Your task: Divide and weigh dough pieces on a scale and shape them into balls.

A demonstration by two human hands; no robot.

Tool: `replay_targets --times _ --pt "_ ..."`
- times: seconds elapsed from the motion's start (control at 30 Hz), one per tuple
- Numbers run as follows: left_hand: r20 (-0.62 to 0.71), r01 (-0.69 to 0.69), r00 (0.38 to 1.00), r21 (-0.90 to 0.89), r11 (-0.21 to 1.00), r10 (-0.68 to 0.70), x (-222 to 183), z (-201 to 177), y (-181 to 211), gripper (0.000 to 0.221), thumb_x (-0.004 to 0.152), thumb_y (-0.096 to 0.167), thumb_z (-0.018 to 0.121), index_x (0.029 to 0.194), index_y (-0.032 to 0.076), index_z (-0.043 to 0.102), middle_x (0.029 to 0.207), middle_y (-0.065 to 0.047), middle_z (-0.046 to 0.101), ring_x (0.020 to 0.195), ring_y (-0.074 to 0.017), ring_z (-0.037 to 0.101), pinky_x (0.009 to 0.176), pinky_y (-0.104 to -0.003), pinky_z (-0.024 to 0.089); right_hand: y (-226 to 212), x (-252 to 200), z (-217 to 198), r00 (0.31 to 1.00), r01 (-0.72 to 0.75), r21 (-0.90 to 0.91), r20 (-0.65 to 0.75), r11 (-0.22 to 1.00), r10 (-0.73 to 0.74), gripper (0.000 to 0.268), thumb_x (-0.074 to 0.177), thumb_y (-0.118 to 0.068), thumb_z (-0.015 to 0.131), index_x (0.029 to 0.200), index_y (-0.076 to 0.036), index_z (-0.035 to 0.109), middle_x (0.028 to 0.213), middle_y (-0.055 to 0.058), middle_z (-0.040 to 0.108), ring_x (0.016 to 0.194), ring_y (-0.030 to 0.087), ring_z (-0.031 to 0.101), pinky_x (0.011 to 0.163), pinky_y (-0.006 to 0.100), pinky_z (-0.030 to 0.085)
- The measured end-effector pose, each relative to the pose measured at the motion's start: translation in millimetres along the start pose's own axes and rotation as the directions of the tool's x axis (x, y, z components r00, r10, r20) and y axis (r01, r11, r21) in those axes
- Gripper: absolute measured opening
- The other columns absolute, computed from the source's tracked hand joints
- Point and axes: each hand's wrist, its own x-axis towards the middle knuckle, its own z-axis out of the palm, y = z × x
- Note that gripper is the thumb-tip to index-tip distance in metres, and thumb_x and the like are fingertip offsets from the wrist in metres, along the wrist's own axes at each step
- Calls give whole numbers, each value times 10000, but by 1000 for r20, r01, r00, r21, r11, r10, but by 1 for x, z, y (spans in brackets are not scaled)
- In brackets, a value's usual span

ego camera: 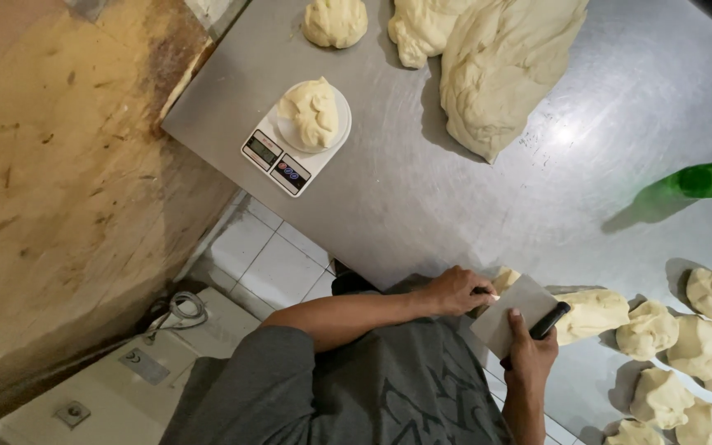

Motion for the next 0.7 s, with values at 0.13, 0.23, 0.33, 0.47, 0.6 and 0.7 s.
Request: replay_targets --times 0.13,0.23,0.33,0.47,0.6,0.7 --pt "18 27 999 4 1000 -27 -1 -3 2 336 931 379 677 1113 119 787 983 -113 786 870 -272 761 804 -399 592 -12 -6 4 1000 -23 22 -10 1000 23 508 870 -185 829 1251 37 578 1102 135 695 914 215 676 765 357 575" --pt "11 6 1000 20 1000 -6 -2 -5 3 327 932 371 680 1106 116 789 975 -111 787 869 -270 756 800 -399 587 -14 -7 4 999 -27 7 -17 1000 27 520 863 -190 829 1253 38 571 1097 140 691 909 219 675 756 362 577" --pt "3 -8 1000 20 1000 8 -4 -6 2 328 933 368 676 1107 115 788 967 -110 787 864 -269 757 799 -397 586 -12 -6 4 1000 -20 -6 -12 1000 20 516 863 -197 831 1248 40 582 1100 143 693 906 219 669 759 359 571" --pt "3 -5 1000 2 1000 5 -7 -15 11 348 957 394 664 1110 106 784 958 -111 789 854 -265 759 796 -395 589 -16 -8 6 999 47 -7 19 999 -47 506 871 -205 829 1259 30 606 1116 137 704 926 214 672 788 346 564" --pt "-76 -15 997 -44 999 12 -9 -45 32 370 973 411 657 1116 91 774 969 -116 782 845 -260 749 778 -397 582 -19 -9 11 1000 7 -2 5 1000 -7 499 878 -205 830 1248 35 597 1096 135 694 911 220 662 780 359 562" --pt "-118 -53 992 -33 998 49 -16 -74 41 387 961 433 672 1111 95 786 966 -110 790 816 -234 750 751 -379 584 -26 -11 16 1000 12 -10 6 1000 -12 504 864 -204 828 1245 29 593 1094 126 695 918 215 667 786 352 564"
